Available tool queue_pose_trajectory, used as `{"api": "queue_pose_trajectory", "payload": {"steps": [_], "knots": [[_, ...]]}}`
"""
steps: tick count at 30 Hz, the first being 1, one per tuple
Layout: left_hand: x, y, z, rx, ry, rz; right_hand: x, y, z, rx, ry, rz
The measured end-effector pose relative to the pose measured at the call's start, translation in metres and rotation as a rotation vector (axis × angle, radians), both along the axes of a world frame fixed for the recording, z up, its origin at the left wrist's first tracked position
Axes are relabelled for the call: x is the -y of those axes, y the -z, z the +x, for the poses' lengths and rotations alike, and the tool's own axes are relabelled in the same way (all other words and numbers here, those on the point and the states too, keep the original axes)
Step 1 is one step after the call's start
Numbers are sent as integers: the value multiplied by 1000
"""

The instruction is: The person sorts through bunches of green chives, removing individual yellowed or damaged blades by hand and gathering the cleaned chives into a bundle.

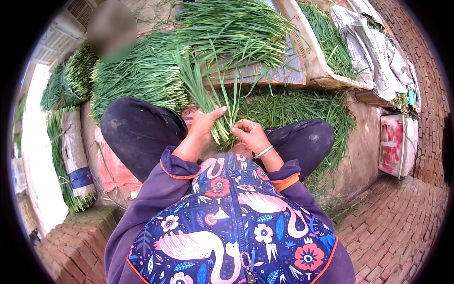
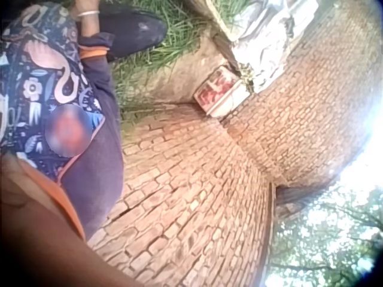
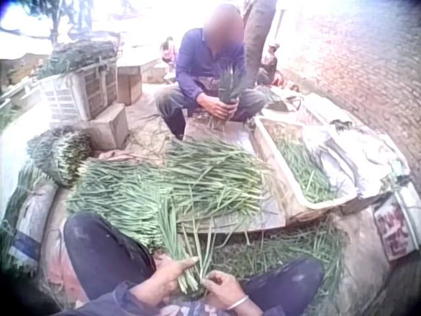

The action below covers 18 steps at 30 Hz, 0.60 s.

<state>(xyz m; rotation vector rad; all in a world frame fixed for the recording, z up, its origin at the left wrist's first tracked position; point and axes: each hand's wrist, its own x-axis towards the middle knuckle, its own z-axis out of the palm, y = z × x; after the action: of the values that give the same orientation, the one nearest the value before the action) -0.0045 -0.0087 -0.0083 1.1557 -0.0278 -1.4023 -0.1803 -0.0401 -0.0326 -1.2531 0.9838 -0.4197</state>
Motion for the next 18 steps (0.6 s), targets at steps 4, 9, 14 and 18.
{"api": "queue_pose_trajectory", "payload": {"steps": [4,9,14,18], "knots": [[3,18,-1,39,22,11,5,-8,8,69,192,258],[3,20,-3,55,30,11,24,1,13,82,353,277],[4,13,-1,37,14,-1,39,-2,-3,254,492,234],[1,17,0,-53,9,-1,55,-18,-12,330,604,233]]}}
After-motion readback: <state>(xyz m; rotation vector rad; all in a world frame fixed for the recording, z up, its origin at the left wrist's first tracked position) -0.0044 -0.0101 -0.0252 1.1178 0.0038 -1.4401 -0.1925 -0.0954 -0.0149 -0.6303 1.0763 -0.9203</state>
